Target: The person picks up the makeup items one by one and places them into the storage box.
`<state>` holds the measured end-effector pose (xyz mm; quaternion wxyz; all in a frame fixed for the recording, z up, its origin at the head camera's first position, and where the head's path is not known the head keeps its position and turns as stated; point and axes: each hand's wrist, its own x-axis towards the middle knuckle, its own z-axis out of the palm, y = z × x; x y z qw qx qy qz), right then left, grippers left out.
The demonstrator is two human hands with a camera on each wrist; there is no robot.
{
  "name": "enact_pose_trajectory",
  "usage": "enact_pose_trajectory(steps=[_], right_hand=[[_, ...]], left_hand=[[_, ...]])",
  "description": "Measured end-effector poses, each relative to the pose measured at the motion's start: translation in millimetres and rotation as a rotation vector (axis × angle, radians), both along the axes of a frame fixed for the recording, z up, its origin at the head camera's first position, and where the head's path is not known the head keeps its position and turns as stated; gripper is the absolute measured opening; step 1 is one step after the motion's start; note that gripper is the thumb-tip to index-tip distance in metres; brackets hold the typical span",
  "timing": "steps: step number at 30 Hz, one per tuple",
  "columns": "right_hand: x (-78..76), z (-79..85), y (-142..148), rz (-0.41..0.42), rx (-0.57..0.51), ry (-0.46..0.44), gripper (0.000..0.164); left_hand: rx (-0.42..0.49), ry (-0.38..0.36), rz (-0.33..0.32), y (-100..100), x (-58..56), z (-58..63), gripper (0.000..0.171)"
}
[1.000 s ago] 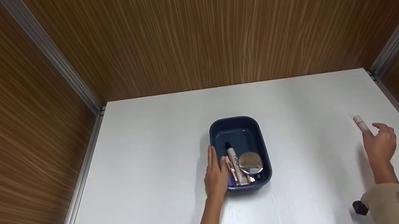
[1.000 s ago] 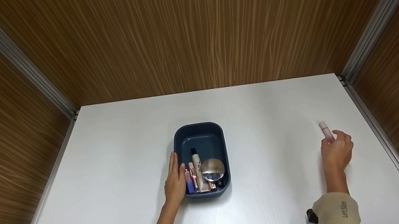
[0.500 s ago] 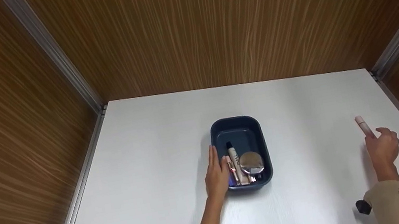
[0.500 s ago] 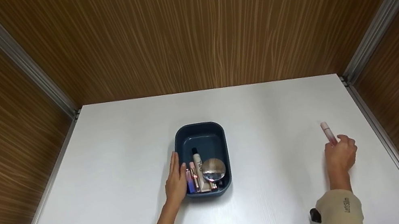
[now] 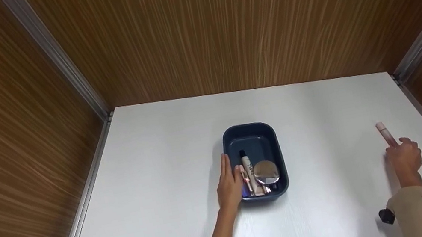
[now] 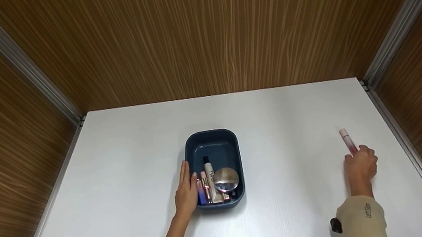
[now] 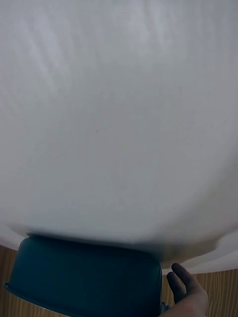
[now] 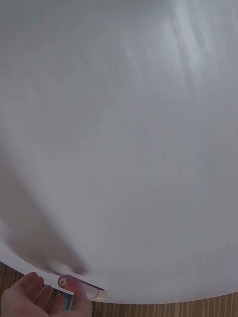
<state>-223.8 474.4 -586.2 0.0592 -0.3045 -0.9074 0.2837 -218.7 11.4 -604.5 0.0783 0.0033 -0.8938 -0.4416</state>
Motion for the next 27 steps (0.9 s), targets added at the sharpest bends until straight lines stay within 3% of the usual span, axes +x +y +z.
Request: enact_pose_trajectory(steps=[7, 10, 18, 27], right_hand=[[-1.0, 4.0, 4, 0.133, -0.051, -0.127, 0.056], [-1.0, 4.1, 3, 0.172, -0.021, -0.123, 0.050], [-4.7, -0.1, -5, 0.104, 0.102, -0.015, 0.037], [-6.4, -4.4, -10, 0.048, 0.084, 0.016, 0.033]], left_hand=[[0.002, 0.012, 0.002, 0, 0.9, 0.4, 0.054], [0.002, 0.029, 0.003, 0, 1.1, 0.6, 0.053], [0.010, 0.028, 0.009, 0, 0.2, 2.0, 0.052], [0.006, 0.025, 0.012, -2, 1.5, 0.2, 0.053]])
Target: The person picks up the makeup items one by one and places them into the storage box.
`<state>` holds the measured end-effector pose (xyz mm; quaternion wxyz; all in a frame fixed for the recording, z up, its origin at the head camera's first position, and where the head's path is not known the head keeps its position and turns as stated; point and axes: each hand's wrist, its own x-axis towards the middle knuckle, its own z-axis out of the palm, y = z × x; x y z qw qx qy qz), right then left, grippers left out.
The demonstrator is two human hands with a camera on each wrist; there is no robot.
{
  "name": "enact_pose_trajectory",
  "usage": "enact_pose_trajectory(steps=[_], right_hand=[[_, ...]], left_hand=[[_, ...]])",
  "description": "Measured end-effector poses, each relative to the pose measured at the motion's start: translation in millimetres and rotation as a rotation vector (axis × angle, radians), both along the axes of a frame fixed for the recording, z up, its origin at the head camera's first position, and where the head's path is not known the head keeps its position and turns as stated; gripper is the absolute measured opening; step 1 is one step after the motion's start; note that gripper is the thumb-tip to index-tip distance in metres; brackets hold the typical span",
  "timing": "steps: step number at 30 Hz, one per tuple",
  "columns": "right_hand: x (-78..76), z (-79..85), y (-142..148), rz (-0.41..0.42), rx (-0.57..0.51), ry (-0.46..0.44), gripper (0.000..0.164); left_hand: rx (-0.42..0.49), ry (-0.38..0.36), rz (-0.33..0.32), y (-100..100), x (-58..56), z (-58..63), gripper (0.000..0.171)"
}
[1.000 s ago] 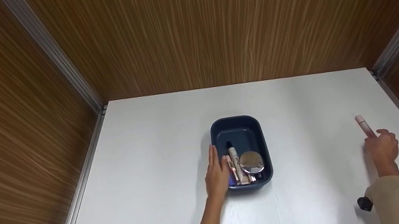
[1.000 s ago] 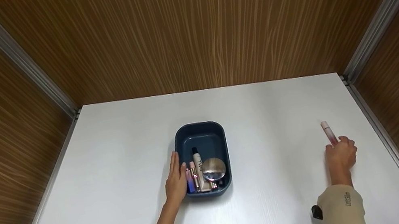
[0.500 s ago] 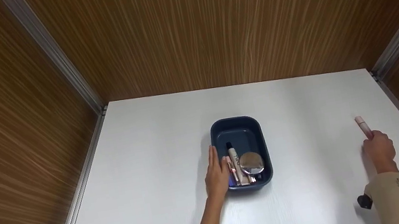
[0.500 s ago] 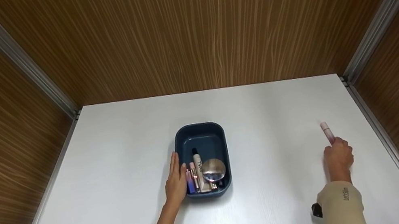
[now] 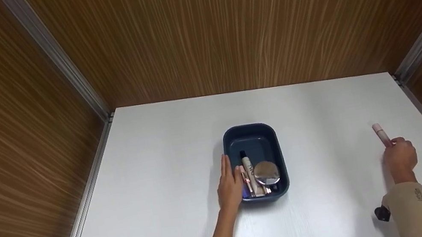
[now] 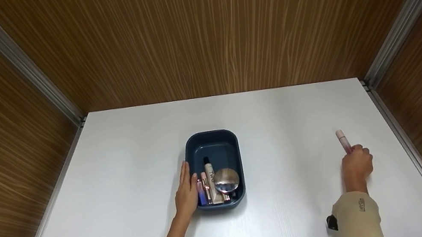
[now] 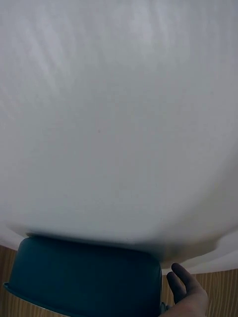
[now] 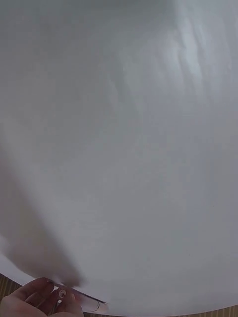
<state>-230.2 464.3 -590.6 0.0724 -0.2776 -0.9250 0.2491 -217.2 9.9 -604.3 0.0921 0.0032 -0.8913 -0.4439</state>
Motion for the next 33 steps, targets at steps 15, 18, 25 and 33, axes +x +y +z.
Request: enact_pose_trajectory(steps=[15, 18, 25, 33], right_hand=[[-3.1, 0.1, -6, 0.031, -0.008, -0.038, 0.043], [-4.7, -0.3, -9, 0.048, -0.007, 0.003, 0.039], [-2.3, -5.4, -14, 0.023, -0.013, 0.048, 0.040], [-4.1, -5.4, -19, 0.018, -0.031, 0.000, 0.049]], left_hand=[[-0.008, 0.012, -0.006, -1, -0.5, 0.4, 0.052], [-0.009, 0.012, 0.000, -1, 0.0, 0.8, 0.052], [-0.005, 0.023, -0.003, -2, 0.8, 0.1, 0.052], [-0.001, 0.016, 0.009, -6, 2.0, -1.3, 0.052]])
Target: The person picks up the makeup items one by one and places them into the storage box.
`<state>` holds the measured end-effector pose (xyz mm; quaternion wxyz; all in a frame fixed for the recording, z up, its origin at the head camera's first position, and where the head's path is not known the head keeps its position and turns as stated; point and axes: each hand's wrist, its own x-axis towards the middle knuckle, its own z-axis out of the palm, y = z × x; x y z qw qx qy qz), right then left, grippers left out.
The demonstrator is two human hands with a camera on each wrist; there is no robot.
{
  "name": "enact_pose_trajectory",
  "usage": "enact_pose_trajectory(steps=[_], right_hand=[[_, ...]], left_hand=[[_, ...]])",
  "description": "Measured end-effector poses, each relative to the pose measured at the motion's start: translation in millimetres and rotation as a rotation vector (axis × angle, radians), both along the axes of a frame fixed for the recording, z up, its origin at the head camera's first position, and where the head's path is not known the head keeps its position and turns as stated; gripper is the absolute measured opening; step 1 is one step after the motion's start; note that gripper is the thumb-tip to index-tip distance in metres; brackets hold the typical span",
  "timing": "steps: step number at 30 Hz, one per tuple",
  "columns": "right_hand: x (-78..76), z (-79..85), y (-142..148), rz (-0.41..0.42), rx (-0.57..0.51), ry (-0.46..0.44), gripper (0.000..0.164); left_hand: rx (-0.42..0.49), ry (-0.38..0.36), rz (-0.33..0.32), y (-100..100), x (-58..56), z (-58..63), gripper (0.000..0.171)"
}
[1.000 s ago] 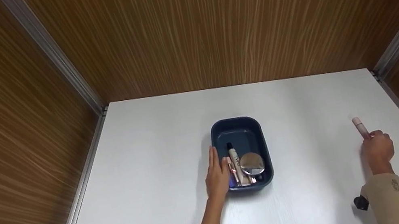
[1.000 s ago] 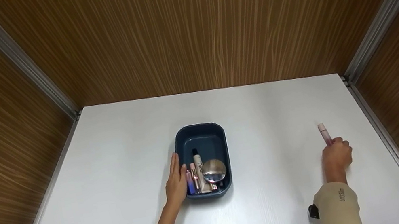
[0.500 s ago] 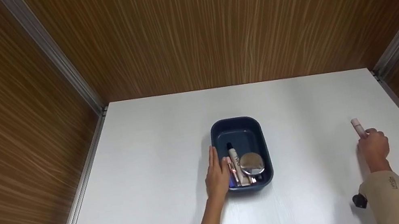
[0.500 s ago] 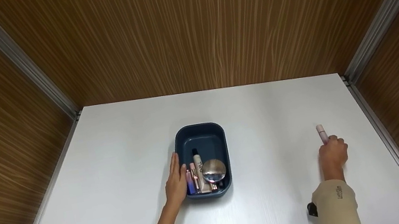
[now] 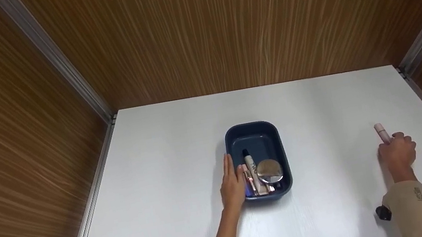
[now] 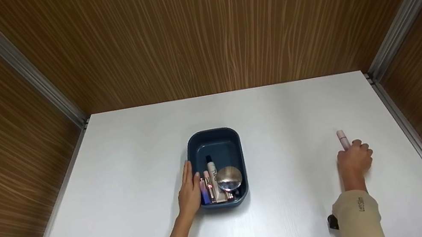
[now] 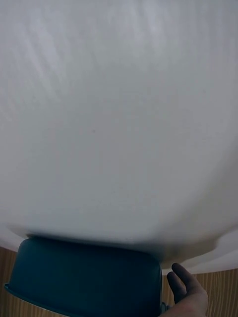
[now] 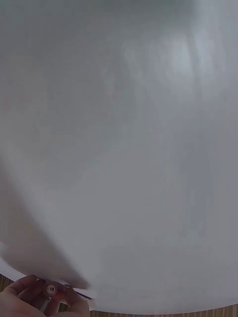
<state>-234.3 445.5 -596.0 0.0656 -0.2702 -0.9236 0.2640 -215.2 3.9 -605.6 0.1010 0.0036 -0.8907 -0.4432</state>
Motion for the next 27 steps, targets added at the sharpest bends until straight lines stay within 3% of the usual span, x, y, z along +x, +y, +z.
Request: enact_pose_trajectory(steps=[5, 12, 23, 27], right_hand=[[-5.1, -2.3, -4, 0.013, 0.008, 0.004, 0.046], [-3.4, -8.8, -12, 0.017, 0.056, 0.114, 0.035], [-2.1, -8.9, -14, -0.003, 0.010, 0.085, 0.037], [-0.8, -8.8, -15, -0.007, 0.007, 0.088, 0.038]], left_hand=[[-0.010, -0.006, 0.001, -3, 0.2, 0.3, 0.052], [-0.024, 0.011, -0.002, -6, 2.0, 0.1, 0.051], [-0.039, 0.072, 0.005, -4, 2.1, -1.8, 0.051], [-0.024, 0.044, -0.003, -4, 2.9, -0.2, 0.052]])
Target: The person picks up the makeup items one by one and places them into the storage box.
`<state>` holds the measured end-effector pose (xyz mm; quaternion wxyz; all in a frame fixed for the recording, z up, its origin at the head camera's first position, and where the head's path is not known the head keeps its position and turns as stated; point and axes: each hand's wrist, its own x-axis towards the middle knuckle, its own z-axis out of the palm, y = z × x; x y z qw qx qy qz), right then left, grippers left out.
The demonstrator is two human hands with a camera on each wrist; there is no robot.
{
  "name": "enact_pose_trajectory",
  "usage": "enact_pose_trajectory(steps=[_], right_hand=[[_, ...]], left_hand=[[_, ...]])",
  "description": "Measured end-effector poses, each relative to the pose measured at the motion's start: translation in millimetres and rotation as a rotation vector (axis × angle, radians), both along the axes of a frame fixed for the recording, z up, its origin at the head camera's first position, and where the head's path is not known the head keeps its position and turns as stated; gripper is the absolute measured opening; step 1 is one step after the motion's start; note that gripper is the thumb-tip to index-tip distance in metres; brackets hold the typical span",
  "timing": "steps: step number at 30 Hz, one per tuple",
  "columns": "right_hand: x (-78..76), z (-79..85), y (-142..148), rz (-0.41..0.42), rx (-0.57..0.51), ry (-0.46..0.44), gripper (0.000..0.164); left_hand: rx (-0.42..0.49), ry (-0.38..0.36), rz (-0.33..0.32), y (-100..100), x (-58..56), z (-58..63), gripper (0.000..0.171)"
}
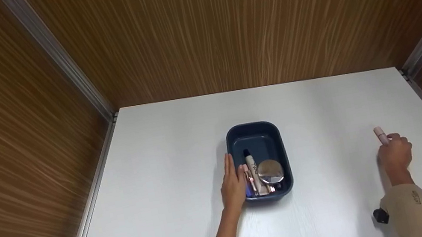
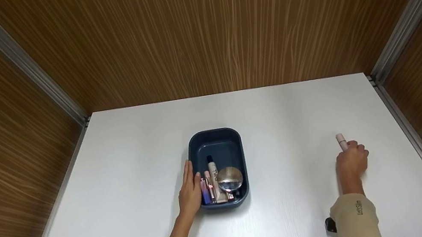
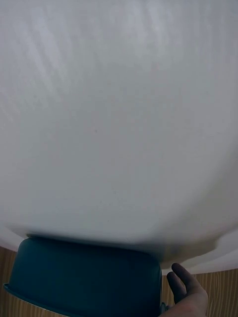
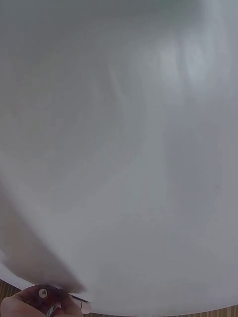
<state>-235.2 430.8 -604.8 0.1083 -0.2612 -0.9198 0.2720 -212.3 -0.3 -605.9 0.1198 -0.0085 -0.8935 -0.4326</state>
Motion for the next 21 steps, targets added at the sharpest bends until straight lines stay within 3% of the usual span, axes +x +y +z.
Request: enact_pose_trajectory(steps=[5, 13, 21], right_hand=[[2.4, -0.6, -3, -0.002, 0.002, 0.015, 0.036], [6.9, 2.8, -8, 0.004, 0.016, 0.117, 0.033], [8.6, 4.6, -11, 0.002, 0.004, 0.164, 0.032]], left_hand=[[0.009, -0.027, 0.000, 0, -0.4, -0.1, 0.052], [0.005, -0.013, -0.004, 2, -0.9, 0.7, 0.052], [0.007, -0.018, -0.001, 3, -1.0, -0.4, 0.051]])
